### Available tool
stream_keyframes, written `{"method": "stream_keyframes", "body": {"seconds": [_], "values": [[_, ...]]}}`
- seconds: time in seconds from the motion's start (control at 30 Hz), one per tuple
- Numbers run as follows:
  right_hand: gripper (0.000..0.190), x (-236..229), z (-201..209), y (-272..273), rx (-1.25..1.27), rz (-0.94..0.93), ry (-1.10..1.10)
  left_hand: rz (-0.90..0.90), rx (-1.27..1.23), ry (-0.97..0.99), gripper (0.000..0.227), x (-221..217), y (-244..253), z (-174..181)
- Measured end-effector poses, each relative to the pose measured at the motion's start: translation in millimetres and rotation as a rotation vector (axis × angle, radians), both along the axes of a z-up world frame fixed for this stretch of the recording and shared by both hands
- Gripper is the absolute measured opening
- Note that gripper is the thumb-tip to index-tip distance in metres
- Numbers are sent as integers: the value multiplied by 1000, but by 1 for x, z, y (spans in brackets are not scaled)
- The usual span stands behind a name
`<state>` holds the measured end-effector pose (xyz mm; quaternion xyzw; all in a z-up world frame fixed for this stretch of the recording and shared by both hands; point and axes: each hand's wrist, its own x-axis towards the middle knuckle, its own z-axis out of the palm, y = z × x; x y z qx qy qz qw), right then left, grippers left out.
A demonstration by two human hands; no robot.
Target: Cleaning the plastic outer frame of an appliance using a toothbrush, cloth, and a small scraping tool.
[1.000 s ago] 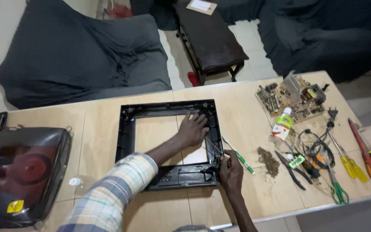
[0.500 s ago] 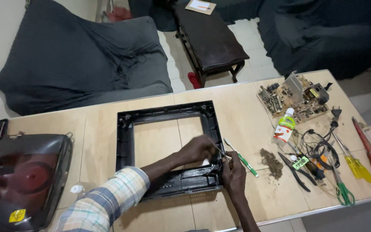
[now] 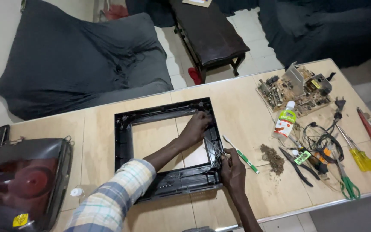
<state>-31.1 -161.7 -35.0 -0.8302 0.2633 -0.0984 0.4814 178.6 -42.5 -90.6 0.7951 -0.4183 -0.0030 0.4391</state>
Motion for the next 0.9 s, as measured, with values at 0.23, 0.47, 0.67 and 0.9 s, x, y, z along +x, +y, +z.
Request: {"method": "stream_keyframes", "body": {"seconds": [0.23, 0.47, 0.67, 0.9], "values": [[22, 0, -11, -4, 8, 11, -22, 182, 213, -89, 17, 14, -11, -3], [22, 0, -8, -3, 20, 2, -7, 477, -64, 301, 22, 2, -13, 42], [23, -3, -14, 0, 23, -12, 31, 36, 430, -213, 46, -28, 22, 51], [23, 0, -15, -7, -58, 50, 50, 169, 484, -125, 54, -34, -15, 4]]}}
